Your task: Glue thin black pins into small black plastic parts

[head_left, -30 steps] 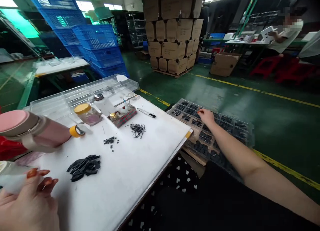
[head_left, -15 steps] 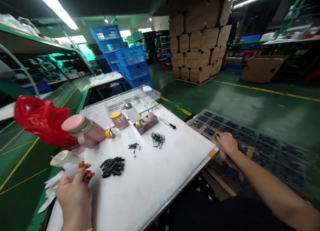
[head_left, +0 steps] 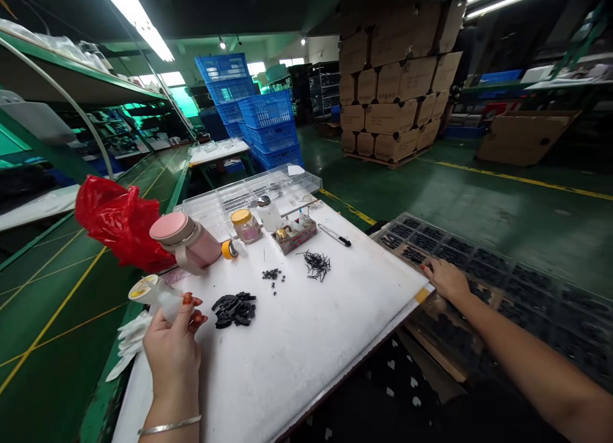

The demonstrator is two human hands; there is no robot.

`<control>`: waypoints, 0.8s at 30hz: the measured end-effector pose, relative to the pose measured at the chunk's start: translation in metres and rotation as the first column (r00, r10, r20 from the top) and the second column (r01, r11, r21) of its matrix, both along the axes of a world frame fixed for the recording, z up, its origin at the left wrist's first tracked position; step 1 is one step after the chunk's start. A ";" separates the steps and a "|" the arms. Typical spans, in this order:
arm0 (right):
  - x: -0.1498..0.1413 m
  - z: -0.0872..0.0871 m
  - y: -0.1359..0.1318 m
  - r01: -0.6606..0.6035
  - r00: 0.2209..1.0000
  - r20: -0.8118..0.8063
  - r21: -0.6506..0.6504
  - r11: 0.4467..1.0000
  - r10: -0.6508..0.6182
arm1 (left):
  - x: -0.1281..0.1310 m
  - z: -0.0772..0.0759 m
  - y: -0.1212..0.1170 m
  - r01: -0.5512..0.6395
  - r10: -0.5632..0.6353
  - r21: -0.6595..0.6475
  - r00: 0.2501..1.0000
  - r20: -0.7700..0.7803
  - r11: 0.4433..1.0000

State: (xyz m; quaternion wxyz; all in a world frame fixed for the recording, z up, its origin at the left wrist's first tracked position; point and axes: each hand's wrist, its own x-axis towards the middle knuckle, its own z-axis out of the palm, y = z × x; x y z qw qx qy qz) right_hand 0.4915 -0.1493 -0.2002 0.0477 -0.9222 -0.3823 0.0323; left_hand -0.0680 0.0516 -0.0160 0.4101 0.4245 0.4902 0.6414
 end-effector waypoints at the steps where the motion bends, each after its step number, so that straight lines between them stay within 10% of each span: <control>1: -0.001 0.002 0.001 0.005 1.000 -0.022 -0.006 1.000 -0.005 | 0.000 0.000 0.000 0.002 -0.002 0.000 1.000 0.001 1.000; 16: 0.004 0.030 0.013 0.270 0.940 -0.235 0.063 0.961 -0.249 | -0.002 0.000 0.005 -0.040 0.041 -0.064 0.999 0.004 0.997; 24: -0.008 0.122 0.052 0.268 0.940 -0.304 0.378 0.886 -0.155 | -0.004 0.000 0.004 -0.022 0.023 -0.051 0.999 0.028 0.998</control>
